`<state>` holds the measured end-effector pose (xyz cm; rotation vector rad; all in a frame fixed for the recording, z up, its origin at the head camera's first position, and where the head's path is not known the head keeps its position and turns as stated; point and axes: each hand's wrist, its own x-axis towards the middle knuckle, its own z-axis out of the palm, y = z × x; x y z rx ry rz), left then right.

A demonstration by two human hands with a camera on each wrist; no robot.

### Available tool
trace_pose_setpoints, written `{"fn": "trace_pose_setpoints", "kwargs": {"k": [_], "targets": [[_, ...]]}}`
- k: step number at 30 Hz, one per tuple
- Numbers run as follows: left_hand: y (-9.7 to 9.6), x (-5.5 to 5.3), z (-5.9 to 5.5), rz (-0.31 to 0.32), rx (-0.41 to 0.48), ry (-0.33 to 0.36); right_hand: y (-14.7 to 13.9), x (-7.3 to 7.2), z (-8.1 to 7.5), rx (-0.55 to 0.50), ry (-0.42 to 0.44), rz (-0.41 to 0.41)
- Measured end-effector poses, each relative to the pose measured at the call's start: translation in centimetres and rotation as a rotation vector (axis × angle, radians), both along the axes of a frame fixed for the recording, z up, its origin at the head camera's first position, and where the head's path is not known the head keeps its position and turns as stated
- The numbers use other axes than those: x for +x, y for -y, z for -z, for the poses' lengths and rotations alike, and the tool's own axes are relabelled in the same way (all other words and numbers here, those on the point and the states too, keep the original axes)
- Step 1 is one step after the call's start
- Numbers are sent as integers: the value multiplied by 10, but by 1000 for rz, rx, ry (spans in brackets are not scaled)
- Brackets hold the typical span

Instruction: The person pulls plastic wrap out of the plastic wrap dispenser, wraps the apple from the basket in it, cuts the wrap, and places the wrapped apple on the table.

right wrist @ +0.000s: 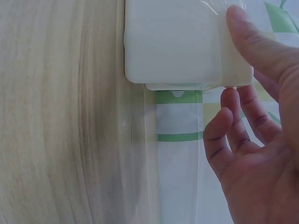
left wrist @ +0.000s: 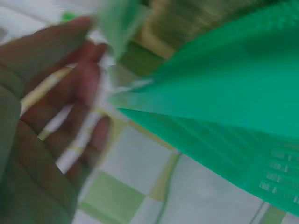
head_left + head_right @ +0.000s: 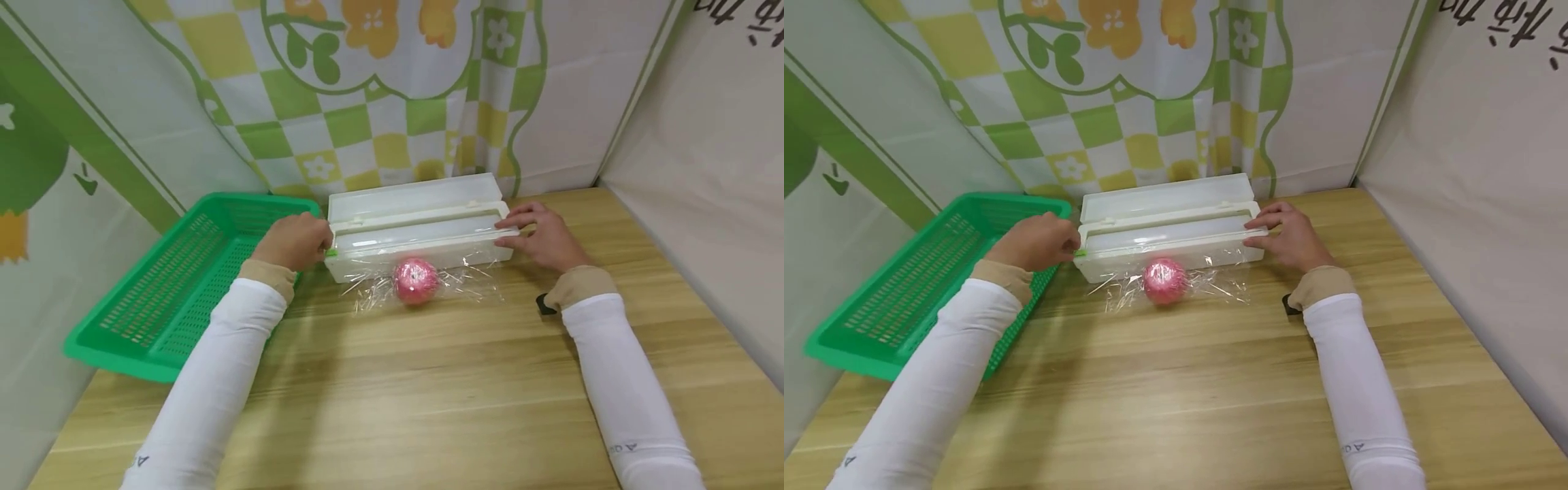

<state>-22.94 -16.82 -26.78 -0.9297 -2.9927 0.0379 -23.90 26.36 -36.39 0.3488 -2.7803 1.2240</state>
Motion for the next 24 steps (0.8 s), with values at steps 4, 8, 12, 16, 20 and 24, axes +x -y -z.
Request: {"fn": "trace_pose_setpoints", "kwargs": {"k": [4, 8, 12, 16, 20, 24], "targets": [[-11, 18, 0, -20, -13, -109, 0, 0, 0, 4, 6, -3], [-39, 48, 1, 20, 92, -211, -1, 0, 2, -18, -7, -3], [-75, 74, 25, 73, 174, -287, -6, 1, 1, -40, 4, 7], [-101, 85, 57, 26, 199, -331, -7, 3, 0, -22, 28, -9], [-112, 84, 80, -48, 232, -360, -6, 2, -1, -17, 27, -19], [-115, 80, 91, -81, 265, -409, -4, 2, -2, -21, 16, -31]]}}
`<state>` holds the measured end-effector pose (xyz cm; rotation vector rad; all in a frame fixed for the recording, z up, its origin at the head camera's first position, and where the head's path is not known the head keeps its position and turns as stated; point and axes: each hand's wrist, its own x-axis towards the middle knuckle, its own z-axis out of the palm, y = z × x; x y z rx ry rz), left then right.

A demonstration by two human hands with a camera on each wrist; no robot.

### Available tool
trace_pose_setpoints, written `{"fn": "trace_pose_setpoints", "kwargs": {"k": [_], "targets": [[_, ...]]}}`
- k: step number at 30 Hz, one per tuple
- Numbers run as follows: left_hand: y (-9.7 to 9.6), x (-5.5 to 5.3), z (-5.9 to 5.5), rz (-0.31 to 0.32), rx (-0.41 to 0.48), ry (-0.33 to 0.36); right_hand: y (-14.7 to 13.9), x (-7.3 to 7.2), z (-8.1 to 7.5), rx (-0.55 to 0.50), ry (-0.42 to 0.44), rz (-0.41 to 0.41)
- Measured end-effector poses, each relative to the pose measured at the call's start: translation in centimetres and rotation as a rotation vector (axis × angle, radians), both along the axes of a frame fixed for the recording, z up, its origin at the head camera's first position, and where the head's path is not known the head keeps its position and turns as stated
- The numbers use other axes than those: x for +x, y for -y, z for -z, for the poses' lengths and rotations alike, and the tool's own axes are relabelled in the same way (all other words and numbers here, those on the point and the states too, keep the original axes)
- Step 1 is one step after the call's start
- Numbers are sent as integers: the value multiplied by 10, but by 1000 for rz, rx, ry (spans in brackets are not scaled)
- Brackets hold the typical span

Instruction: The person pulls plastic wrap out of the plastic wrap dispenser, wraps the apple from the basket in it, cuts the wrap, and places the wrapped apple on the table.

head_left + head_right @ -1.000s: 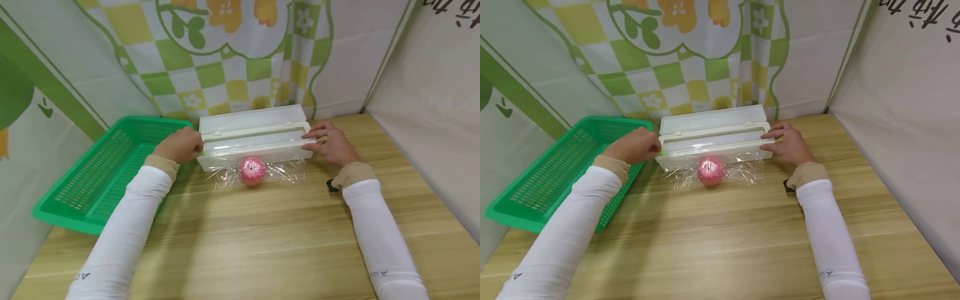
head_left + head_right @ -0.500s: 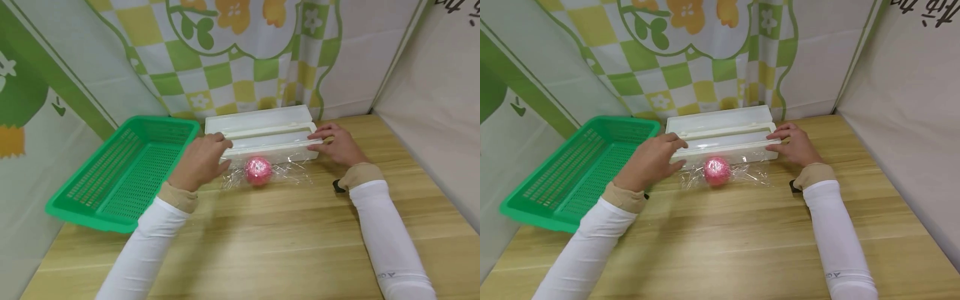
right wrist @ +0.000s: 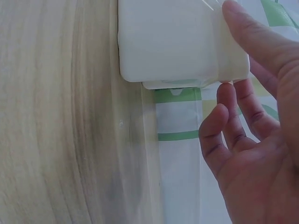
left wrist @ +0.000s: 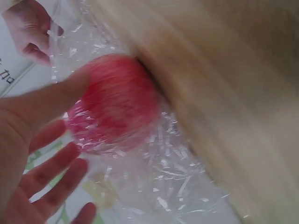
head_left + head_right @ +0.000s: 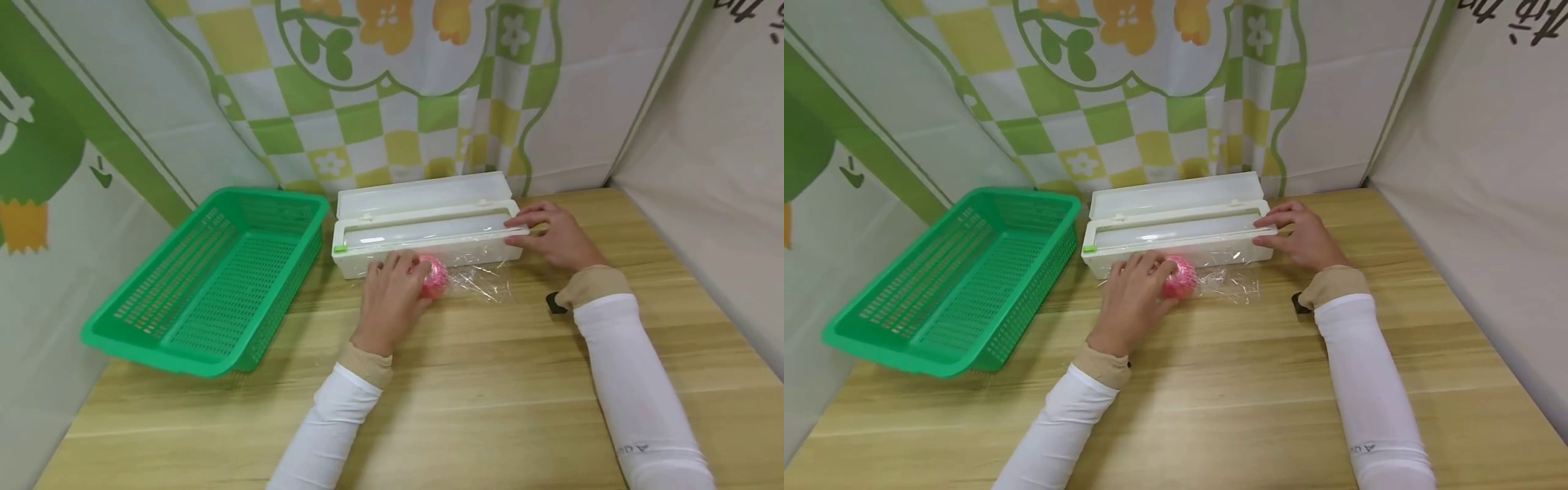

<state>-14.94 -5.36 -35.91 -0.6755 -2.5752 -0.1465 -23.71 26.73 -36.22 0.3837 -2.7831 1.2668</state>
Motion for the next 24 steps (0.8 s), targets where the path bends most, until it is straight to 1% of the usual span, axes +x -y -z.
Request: {"fn": "trace_pose_setpoints", "kwargs": {"k": [2, 7, 10, 13, 16, 20, 22, 24], "targets": [[0, -1, 3, -21, 9, -19, 1, 0, -1, 3, 11, -11], [1, -1, 7, -56, 26, -23, 1, 0, -5, 18, 61, -36], [2, 0, 6, -61, 31, -11, 0, 0, -9, 27, 82, -42], [3, 0, 1, -59, 31, 17, 0, 2, -14, 43, 77, -33], [3, 1, -6, -57, 30, 63, 3, 5, -23, 83, 26, -12], [4, 0, -14, -51, 63, 137, 19, 15, -42, 150, -72, 7], [5, -1, -15, -38, 94, 186, 32, 23, -52, 183, -131, -18], [6, -2, -15, -21, 116, 228, 48, 33, -60, 220, -202, -75]]}}
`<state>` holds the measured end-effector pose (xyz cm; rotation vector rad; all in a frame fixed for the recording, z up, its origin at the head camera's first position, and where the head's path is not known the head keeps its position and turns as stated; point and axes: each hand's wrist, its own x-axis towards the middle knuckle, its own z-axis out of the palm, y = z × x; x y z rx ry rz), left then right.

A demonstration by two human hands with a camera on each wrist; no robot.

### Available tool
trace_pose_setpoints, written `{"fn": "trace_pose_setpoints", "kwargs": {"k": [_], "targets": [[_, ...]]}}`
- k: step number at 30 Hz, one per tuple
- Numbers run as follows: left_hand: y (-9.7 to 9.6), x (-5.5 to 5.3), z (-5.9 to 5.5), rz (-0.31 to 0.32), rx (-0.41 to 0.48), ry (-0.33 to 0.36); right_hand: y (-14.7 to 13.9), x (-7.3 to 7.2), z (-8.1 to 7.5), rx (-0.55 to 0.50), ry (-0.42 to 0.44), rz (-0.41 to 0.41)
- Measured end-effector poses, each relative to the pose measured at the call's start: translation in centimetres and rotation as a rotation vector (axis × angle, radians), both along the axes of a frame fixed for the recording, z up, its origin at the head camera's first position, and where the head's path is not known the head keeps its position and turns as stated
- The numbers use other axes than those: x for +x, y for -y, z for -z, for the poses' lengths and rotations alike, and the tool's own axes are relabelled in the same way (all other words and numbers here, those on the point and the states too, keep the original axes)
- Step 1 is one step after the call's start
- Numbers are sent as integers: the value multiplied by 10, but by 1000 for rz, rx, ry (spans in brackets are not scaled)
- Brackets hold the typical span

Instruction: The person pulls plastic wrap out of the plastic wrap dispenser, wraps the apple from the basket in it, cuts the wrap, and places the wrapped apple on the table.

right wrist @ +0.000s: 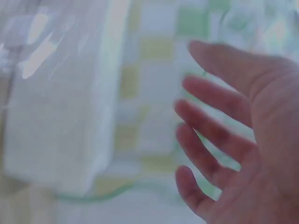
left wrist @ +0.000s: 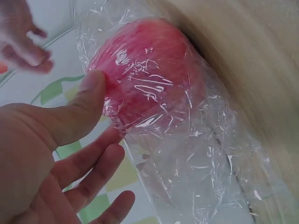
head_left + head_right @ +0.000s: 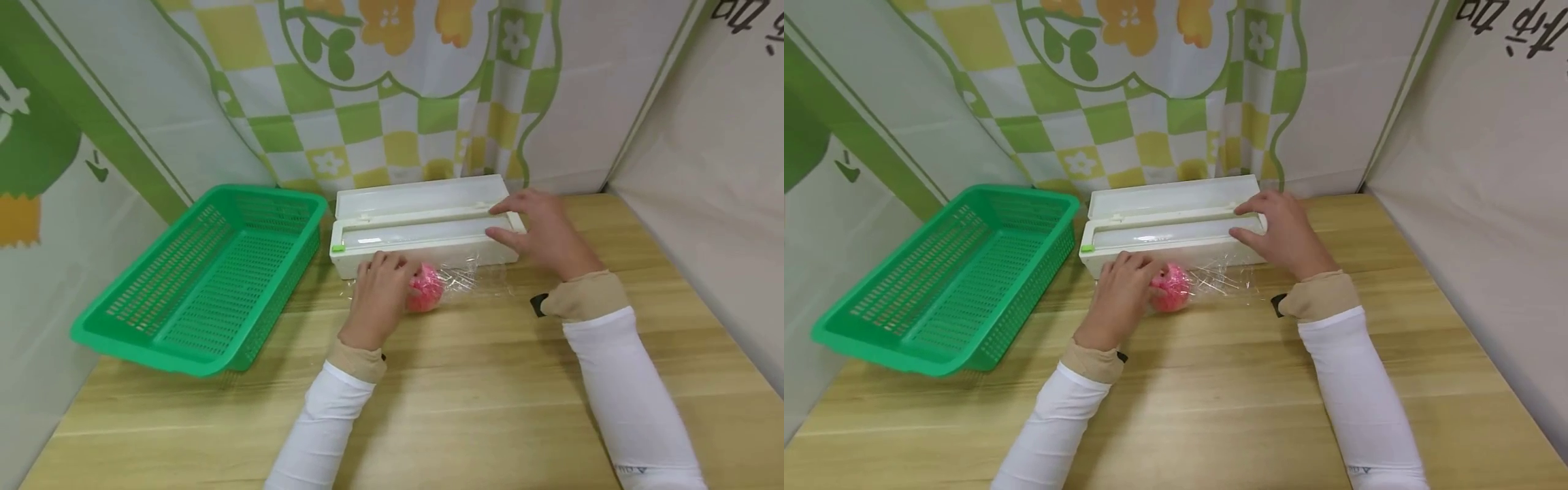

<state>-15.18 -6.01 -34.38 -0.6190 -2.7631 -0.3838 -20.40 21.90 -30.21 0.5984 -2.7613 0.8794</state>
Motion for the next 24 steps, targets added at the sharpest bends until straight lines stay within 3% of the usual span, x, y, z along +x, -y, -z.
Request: {"fn": "trace_pose_setpoints", "kwargs": {"k": [3, 6, 10, 15, 17, 20, 24], "targets": [[3, -3, 0, 19, 11, 40, 34, 16, -4, 99, -78, -117], [6, -6, 0, 35, -2, 38, 68, 31, 4, 227, -101, -172], [10, -9, 1, 48, -1, 17, 98, 38, 27, 368, -165, -134], [13, -9, 4, 59, 45, 0, 108, 34, 45, 376, -261, -113], [15, -7, 2, 88, 61, 7, 107, 33, 45, 349, -230, -130], [16, -3, -6, 132, 47, 37, 102, 31, 40, 299, -109, -146], [16, 6, -20, 147, -56, 93, 97, 29, 31, 221, 64, -179]]}}
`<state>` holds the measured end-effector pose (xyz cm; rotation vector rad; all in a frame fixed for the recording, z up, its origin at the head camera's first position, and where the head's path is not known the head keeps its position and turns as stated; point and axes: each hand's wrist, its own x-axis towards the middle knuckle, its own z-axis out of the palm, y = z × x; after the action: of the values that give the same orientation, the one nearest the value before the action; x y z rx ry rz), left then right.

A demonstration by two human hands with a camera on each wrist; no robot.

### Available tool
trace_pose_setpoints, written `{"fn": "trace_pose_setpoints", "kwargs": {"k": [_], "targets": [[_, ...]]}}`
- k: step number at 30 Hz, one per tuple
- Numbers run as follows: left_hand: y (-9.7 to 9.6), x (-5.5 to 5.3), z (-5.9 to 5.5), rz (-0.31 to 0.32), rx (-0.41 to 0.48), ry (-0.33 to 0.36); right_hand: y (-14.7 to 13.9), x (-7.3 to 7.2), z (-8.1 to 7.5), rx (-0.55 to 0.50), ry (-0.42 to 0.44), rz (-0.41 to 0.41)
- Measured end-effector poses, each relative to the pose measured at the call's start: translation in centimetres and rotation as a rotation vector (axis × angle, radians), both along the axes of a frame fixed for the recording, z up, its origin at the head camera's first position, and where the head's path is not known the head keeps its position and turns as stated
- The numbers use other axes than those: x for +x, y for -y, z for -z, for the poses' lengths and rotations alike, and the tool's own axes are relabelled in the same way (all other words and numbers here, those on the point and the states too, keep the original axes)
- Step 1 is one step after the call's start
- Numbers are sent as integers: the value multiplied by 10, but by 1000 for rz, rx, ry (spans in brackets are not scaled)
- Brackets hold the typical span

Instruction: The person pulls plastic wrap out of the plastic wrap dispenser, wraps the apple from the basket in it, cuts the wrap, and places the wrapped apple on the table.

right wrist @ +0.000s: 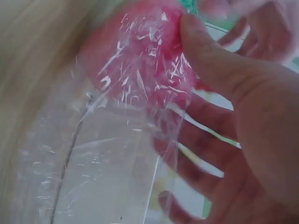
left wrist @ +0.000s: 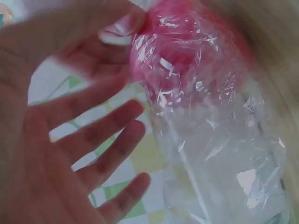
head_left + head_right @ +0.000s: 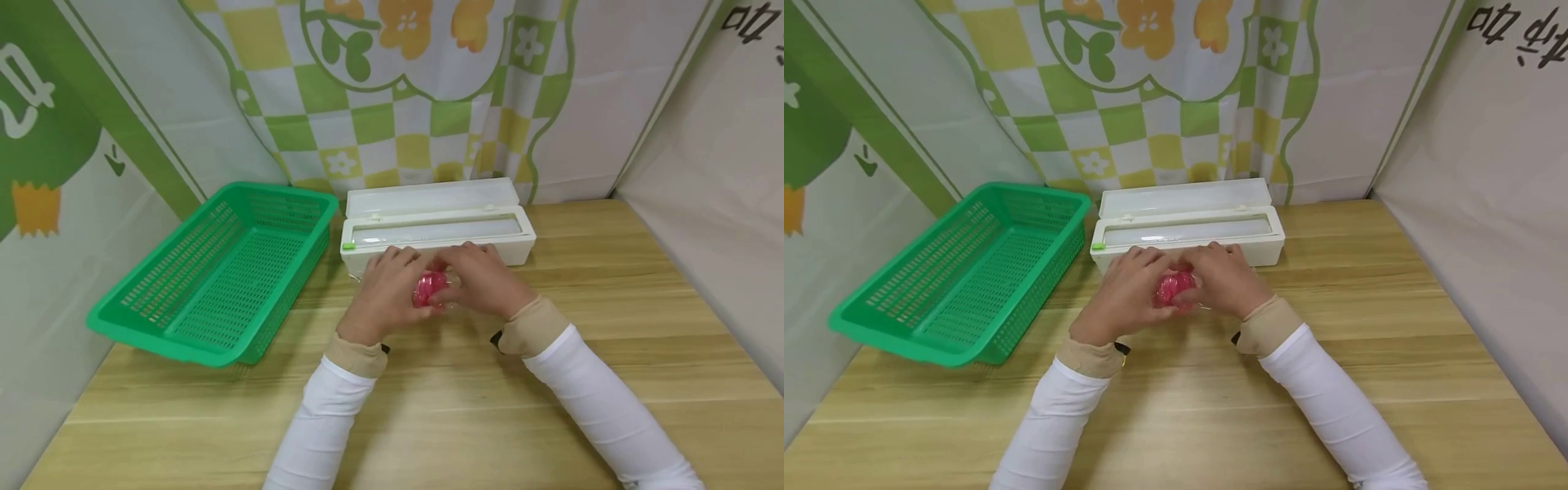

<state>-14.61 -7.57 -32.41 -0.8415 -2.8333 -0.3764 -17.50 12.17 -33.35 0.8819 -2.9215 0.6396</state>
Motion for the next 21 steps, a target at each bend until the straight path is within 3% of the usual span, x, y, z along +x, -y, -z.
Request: {"fn": "trace_pose_setpoints", "kwargs": {"k": [4, 10, 14, 21], "targets": [[-3, 5, -2, 12, -77, 8, -5, -2, -3, -17, 105, -31], [-3, 3, 9, -7, -36, -55, -9, -3, -5, 26, 145, -46], [-1, 1, 12, -33, -29, 17, -16, -2, -13, 25, 137, -7], [4, 0, 5, -26, -67, 162, -34, -1, -29, -20, 133, 28]]}}
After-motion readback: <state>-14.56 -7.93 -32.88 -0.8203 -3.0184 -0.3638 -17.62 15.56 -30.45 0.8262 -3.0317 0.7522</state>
